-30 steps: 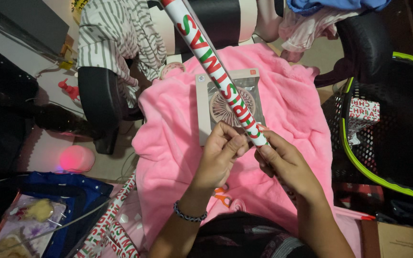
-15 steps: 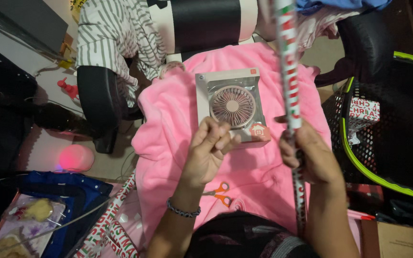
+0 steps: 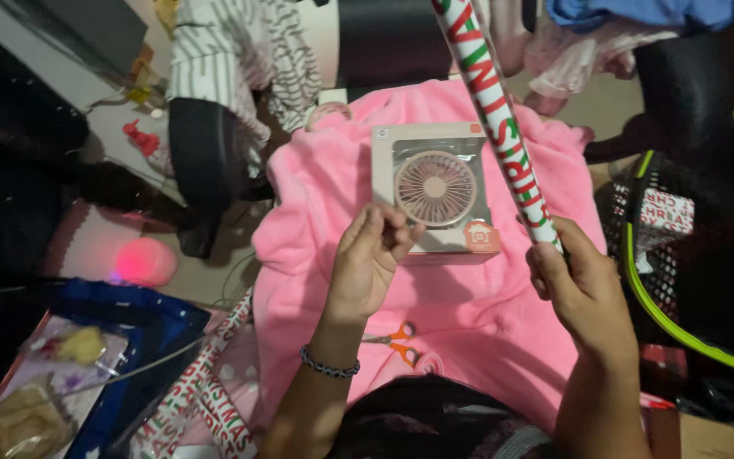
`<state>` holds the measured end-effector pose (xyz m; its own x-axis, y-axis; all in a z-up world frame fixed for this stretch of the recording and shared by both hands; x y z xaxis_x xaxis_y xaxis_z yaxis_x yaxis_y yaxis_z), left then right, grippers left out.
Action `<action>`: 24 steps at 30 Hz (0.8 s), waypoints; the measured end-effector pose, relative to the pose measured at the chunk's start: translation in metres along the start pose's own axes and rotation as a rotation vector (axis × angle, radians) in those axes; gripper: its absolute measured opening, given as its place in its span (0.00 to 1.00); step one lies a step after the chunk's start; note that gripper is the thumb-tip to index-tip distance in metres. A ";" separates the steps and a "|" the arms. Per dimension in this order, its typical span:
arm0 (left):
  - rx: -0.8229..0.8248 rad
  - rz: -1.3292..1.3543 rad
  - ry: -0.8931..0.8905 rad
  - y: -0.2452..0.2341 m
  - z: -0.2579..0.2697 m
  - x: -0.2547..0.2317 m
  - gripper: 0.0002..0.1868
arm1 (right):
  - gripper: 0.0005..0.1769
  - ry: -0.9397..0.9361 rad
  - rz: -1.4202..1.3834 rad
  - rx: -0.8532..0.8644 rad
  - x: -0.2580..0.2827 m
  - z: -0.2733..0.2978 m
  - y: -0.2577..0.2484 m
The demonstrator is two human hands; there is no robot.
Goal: The person wraps a small boxed fan with Christmas-themed wrapping paper. They unroll the paper, place the box on it, fold the paper around the box, and secure the folds with tape. Scissors are used to cut tape.
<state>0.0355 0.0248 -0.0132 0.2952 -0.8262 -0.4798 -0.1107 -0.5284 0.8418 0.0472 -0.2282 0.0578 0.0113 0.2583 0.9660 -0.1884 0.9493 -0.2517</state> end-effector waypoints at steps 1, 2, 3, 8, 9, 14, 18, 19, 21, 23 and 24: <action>-0.027 -0.014 0.000 -0.004 0.001 0.000 0.13 | 0.14 -0.008 0.029 -0.004 0.001 0.000 0.001; -0.054 -0.029 0.000 -0.008 0.002 0.000 0.11 | 0.14 -0.017 0.059 -0.009 0.002 0.000 0.002; -0.082 -0.042 0.000 -0.013 0.003 -0.001 0.09 | 0.14 -0.025 0.088 -0.013 0.002 -0.001 0.003; -0.112 -0.061 0.055 -0.029 0.009 -0.012 0.03 | 0.14 -0.036 0.109 -0.031 -0.001 0.002 0.011; -0.129 -0.058 0.077 -0.031 0.009 -0.015 0.03 | 0.14 -0.036 0.104 -0.029 -0.001 0.003 0.012; -0.010 0.012 0.125 -0.024 0.013 -0.035 0.07 | 0.15 -0.062 0.130 0.001 -0.001 0.004 0.019; -0.093 -0.025 0.036 -0.017 0.017 -0.042 0.06 | 0.15 -0.049 0.170 -0.019 -0.003 0.007 0.019; -0.105 -0.054 0.029 -0.017 0.017 -0.043 0.03 | 0.15 -0.048 0.162 -0.018 -0.004 0.007 0.020; -0.125 -0.113 0.015 -0.017 0.020 -0.042 0.05 | 0.17 -0.045 0.145 -0.015 -0.006 0.008 0.023; -0.047 -0.164 0.063 -0.016 0.022 -0.043 0.11 | 0.16 -0.048 0.205 -0.021 -0.006 0.010 0.024; -0.008 -0.189 0.087 -0.016 0.023 -0.043 0.16 | 0.16 -0.050 0.234 -0.024 -0.005 0.011 0.025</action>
<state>0.0030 0.0644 -0.0116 0.3913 -0.6923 -0.6063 -0.0381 -0.6704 0.7410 0.0317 -0.2076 0.0472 -0.0784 0.4636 0.8826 -0.1570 0.8685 -0.4702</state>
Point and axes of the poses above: each hand's wrist, its own z-axis away from the middle knuckle, its own y-axis out of the palm, x = y × z, the point moved 3 cm from there along -z, towards the middle knuckle, and after that the axes turned 9 degrees about y, right-handed, at the moved point
